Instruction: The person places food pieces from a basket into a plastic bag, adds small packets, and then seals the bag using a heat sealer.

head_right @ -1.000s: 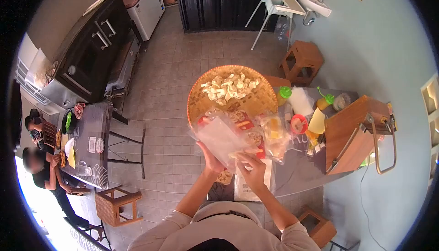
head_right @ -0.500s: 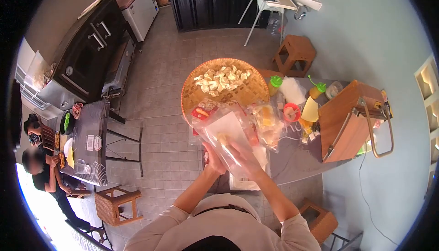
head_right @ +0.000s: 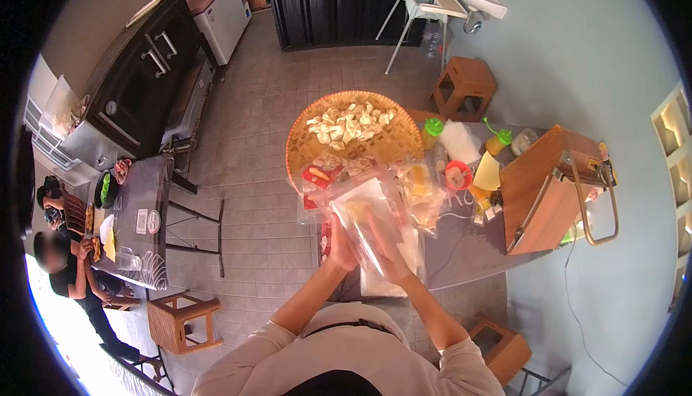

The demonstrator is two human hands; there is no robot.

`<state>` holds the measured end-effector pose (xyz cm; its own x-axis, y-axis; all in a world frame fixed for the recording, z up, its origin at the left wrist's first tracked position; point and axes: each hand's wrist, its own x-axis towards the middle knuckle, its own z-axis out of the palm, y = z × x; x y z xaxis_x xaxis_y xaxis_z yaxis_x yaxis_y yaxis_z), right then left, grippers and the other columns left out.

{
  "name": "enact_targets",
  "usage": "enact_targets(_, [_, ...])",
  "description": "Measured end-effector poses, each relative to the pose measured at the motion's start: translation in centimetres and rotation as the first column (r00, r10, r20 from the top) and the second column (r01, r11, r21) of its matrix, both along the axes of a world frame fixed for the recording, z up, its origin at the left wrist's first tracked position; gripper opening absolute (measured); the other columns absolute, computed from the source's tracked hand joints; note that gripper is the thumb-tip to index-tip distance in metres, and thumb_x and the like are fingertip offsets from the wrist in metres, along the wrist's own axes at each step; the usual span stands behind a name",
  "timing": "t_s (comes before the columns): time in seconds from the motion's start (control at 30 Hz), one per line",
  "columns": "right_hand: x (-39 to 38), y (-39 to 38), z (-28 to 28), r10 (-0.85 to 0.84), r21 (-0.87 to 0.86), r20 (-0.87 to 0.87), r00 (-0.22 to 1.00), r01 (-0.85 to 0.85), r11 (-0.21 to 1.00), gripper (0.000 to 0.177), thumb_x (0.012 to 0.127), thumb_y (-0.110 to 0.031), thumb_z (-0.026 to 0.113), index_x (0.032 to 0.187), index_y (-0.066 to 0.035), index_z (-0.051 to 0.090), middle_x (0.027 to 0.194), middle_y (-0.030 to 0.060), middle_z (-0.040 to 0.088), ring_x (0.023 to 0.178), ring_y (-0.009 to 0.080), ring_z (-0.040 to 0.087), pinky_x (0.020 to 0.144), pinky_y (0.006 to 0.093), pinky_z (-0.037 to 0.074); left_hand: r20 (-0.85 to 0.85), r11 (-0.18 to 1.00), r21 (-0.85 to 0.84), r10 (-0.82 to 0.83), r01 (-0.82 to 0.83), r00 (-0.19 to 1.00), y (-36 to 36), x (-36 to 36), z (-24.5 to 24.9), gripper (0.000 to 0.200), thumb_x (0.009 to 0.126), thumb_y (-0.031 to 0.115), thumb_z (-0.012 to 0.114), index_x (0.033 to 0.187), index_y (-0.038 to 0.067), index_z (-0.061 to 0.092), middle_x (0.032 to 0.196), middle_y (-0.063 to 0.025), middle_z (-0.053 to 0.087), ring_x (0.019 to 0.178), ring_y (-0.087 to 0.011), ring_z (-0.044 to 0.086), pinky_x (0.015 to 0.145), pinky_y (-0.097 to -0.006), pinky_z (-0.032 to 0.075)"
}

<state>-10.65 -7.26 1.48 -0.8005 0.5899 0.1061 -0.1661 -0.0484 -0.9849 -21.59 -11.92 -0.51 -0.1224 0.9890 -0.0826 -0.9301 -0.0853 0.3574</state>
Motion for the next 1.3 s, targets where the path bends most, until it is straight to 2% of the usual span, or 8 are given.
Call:
enact_targets(0.13, [0.3, 1.0, 0.0, 0.007, 0.407, 0.161, 0.987, -0.073, 0.91, 0.051, 0.086, -0.012, 0.044, 0.132, -0.003, 0.023, 0.129, 0.0078, 0.032, 0.119, 0.0154, 0.029, 0.096, 0.029, 0.026, -0.086, 0.982, -0.182, 0.03, -0.045, 0.996, -0.5, 1.4, -1.4, 0.066, 0.079, 0.061, 0.035, 0.12, 0.01, 0.038, 0.114, -0.0094, 0.048, 0.104, -0.0247, 0.048, 0.09, -0.0399, 0.037])
enact_targets(0.27, [0.0, 1.8, -4.7, 0.014, 0.118, 0.252, 0.968, -0.045, 0.992, 0.045, 0.083, -0.013, 0.049, 0.125, -0.003, 0.036, 0.121, 0.0076, 0.038, 0.112, 0.018, 0.035, 0.093, 0.0311, 0.029, 0.007, 0.997, -0.078, 0.012, -0.011, 1.0, -0.6, 1.4, -2.1, 0.056, 0.081, 0.052, 0.04, 0.118, 0.01, 0.04, 0.112, -0.0091, 0.049, 0.103, -0.0228, 0.049, 0.09, -0.0384, 0.037])
enact_targets(0.33, [-0.5, 0.7, -0.1, -0.237, 0.774, 0.185, 0.954, 0.008, 0.634, 0.037, 0.078, -0.011, 0.053, 0.114, -0.003, 0.046, 0.113, 0.0095, 0.042, 0.106, 0.0219, 0.04, 0.09, 0.0311, 0.032, 0.061, 0.995, -0.101, 0.021, -0.015, 0.998, -0.7, 1.0, -1.2, 0.054, 0.081, 0.05, 0.04, 0.118, 0.01, 0.04, 0.111, -0.0088, 0.05, 0.103, -0.0223, 0.049, 0.09, -0.038, 0.037])
enact_targets(0.53, [-1.0, 0.7, 0.2, -0.176, 0.525, 0.105, 0.979, 0.095, 0.846, 0.044, 0.08, -0.016, 0.047, 0.122, -0.006, 0.04, 0.117, 0.0138, 0.042, 0.113, 0.0318, 0.035, 0.097, 0.0403, 0.023, 0.148, 0.995, -0.098, 0.01, 0.004, 0.989, -0.1, -0.2, -0.9, 0.05, 0.082, 0.048, 0.04, 0.113, 0.009, 0.044, 0.105, -0.0073, 0.053, 0.096, -0.0217, 0.052, 0.084, -0.0371, 0.04])
enact_targets(0.77, [-2.0, 1.9, 0.7, -0.011, 0.672, 0.177, 0.984, -0.113, 0.732, 0.038, 0.081, -0.012, 0.047, 0.118, -0.003, 0.043, 0.126, 0.014, 0.037, 0.117, 0.0283, 0.035, 0.096, 0.0341, 0.029, 0.064, 0.958, -0.272, 0.115, -0.094, 0.991, 0.0, 0.7, -1.1, 0.045, 0.081, 0.043, 0.046, 0.11, 0.009, 0.046, 0.103, -0.0077, 0.054, 0.097, -0.0226, 0.051, 0.085, -0.0381, 0.04])
enact_targets(0.83, [-2.5, 1.6, 0.1, 0.045, 0.259, 0.24, 0.97, -0.109, 0.96, 0.038, 0.083, -0.014, 0.044, 0.119, -0.002, 0.041, 0.127, 0.0154, 0.037, 0.117, 0.0302, 0.036, 0.095, 0.0349, 0.031, 0.044, 0.957, -0.276, 0.11, -0.094, 0.993, -0.1, 0.7, -0.6, 0.045, 0.081, 0.043, 0.046, 0.11, 0.008, 0.046, 0.103, -0.0081, 0.054, 0.098, -0.0229, 0.051, 0.086, -0.0383, 0.04])
enact_targets(0.93, [-1.9, 1.7, 1.4, 0.018, 0.667, 0.328, 0.945, -0.245, 0.703, 0.038, 0.084, -0.014, 0.041, 0.12, -0.001, 0.039, 0.126, 0.0158, 0.038, 0.116, 0.0302, 0.037, 0.095, 0.0338, 0.03, 0.02, 0.961, -0.263, 0.089, -0.081, 0.996, -0.2, 0.6, -1.7, 0.044, 0.081, 0.041, 0.048, 0.109, 0.008, 0.046, 0.103, -0.009, 0.054, 0.098, -0.0233, 0.051, 0.087, -0.0389, 0.039])
enact_targets(1.3, [-2.4, 1.0, 1.4, 0.092, 0.505, 0.183, 0.979, -0.173, 0.845, 0.033, 0.082, -0.01, 0.045, 0.114, -0.002, 0.046, 0.125, 0.0162, 0.039, 0.115, 0.0321, 0.037, 0.093, 0.0371, 0.03, 0.014, 0.977, -0.211, 0.043, -0.039, 0.999, -1.0, 0.3, -1.6, 0.045, 0.08, 0.038, 0.05, 0.113, 0.008, 0.041, 0.107, -0.0093, 0.05, 0.099, -0.0222, 0.05, 0.088, -0.0379, 0.039])
